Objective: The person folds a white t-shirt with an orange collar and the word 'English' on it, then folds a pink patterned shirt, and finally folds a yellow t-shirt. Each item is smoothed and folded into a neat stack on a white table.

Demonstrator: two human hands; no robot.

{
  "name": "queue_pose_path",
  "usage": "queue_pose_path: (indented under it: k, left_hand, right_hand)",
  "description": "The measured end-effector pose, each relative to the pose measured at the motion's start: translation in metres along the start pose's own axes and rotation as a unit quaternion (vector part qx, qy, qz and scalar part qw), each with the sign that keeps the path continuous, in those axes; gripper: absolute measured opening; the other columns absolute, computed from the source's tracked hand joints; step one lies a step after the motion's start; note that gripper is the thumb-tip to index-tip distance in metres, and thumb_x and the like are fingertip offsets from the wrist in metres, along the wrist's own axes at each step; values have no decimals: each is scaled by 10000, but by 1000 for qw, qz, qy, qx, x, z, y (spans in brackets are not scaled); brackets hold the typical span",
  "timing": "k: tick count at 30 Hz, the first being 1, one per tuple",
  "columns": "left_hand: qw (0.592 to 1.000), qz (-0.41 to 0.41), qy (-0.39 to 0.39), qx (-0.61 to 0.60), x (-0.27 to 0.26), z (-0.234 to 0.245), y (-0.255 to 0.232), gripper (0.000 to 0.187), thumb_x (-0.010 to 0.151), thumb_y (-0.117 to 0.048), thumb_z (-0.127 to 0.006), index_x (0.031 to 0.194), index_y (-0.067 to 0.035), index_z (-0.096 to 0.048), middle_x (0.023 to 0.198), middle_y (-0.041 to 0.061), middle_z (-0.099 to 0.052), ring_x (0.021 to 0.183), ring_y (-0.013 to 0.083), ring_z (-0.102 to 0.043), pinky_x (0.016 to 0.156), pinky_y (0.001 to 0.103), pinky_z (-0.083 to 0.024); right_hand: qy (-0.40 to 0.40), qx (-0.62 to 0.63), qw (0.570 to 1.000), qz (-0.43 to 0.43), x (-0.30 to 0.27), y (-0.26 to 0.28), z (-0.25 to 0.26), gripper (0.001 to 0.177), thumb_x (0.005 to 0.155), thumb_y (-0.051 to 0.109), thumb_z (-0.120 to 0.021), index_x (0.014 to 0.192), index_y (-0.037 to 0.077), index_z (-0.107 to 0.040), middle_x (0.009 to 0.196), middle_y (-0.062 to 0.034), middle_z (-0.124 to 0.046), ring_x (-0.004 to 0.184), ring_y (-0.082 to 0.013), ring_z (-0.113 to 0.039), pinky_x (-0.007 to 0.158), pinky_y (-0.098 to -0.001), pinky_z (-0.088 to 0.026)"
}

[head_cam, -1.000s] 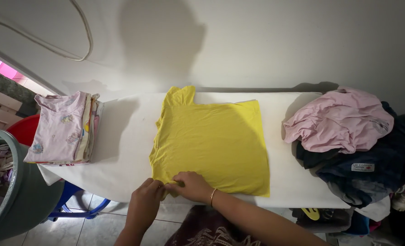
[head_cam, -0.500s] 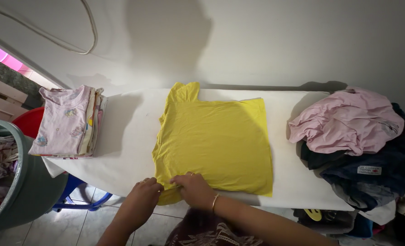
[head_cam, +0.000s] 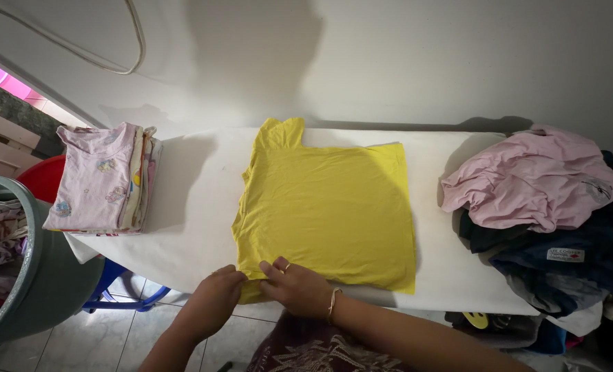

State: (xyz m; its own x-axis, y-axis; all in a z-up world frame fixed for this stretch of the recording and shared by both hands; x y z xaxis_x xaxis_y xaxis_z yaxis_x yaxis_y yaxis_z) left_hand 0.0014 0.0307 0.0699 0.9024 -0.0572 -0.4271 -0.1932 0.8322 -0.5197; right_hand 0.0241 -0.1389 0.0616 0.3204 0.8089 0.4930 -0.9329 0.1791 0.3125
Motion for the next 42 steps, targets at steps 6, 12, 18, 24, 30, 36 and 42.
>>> queue_pose_path:
  k: [6, 12, 18, 24, 30, 36, 42]
  left_hand:
    - [999, -25, 7, 36, 5, -1, -4, 195, 909, -97, -542, 1002, -33, -701, 982, 114, -671, 1023, 306, -636, 928, 431, -504]
    - [999, -7, 14, 45, 6, 1, 2, 198, 937, -144, -540, 980, -50, -709, 984, 119, -680, 979, 332, -664, 887, 452, -521]
    - [998, -51, -1, 27, 4, 1, -4, 178, 908, -122, -557, 952, -35, -706, 951, 142, -676, 940, 364, -660, 855, 472, -521]
    - [997, -49, 11, 63, 4, 4, -5, 137, 905, -116, -568, 916, -34, -677, 942, 141, -667, 934, 355, -659, 849, 469, -520]
    - [994, -88, 22, 54, 5, -1, -10, 110, 866, -94, -583, 885, -47, -681, 913, 136, -675, 923, 356, -655, 839, 461, -523]
    - [990, -76, 59, 108, 10, -5, -7, 119, 896, -103, -568, 854, -49, -665, 910, 134, -671, 897, 347, -661, 836, 459, -524]
    - [989, -71, 60, 115, 15, -8, -3, 140, 919, -138, -571, 856, -55, -665, 920, 127, -665, 905, 348, -651, 836, 467, -516]
  right_hand:
    - [70, 2, 997, 24, 2, 0, -4, 203, 796, 164, -669, 972, 62, -659, 1085, -130, -597, 971, -292, -631, 800, -370, -564]
    - [77, 24, 994, 75, -8, 9, -9, 212, 853, 144, -640, 1046, 115, -725, 1137, -115, -610, 925, -267, -626, 705, -340, -542]
    - [136, -19, 990, 6, -11, 10, -18, 103, 861, 170, -647, 895, 83, -689, 1079, -103, -604, 978, -262, -626, 816, -355, -568]
    - [81, -13, 996, 40, -7, 13, -3, 162, 827, 205, -661, 949, 102, -683, 1030, -116, -612, 937, -270, -637, 774, -387, -554]
    - [96, -9, 995, 22, -10, 11, -1, 152, 902, 219, -687, 1004, 106, -679, 1002, -74, -624, 872, -230, -648, 736, -360, -549]
    - [79, -62, 995, 17, 0, 10, 1, 285, 879, 322, -711, 792, 66, -621, 855, -89, -585, 815, -256, -630, 716, -378, -528]
    - [120, -39, 992, 29, -2, 10, 5, 251, 878, 270, -727, 739, 88, -622, 907, -98, -620, 829, -257, -626, 699, -393, -531]
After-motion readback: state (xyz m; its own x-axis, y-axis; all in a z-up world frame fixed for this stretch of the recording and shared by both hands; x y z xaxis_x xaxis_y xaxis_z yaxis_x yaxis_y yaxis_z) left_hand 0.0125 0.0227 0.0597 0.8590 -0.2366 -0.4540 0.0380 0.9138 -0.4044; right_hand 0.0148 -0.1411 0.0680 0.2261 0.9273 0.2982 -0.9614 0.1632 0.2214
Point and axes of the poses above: each hand's wrist, its own x-axis towards the middle knuckle, its own z-axis out of the back of the hand, y = z × x, the point moved 6 cm from there along x, towards the middle knuckle
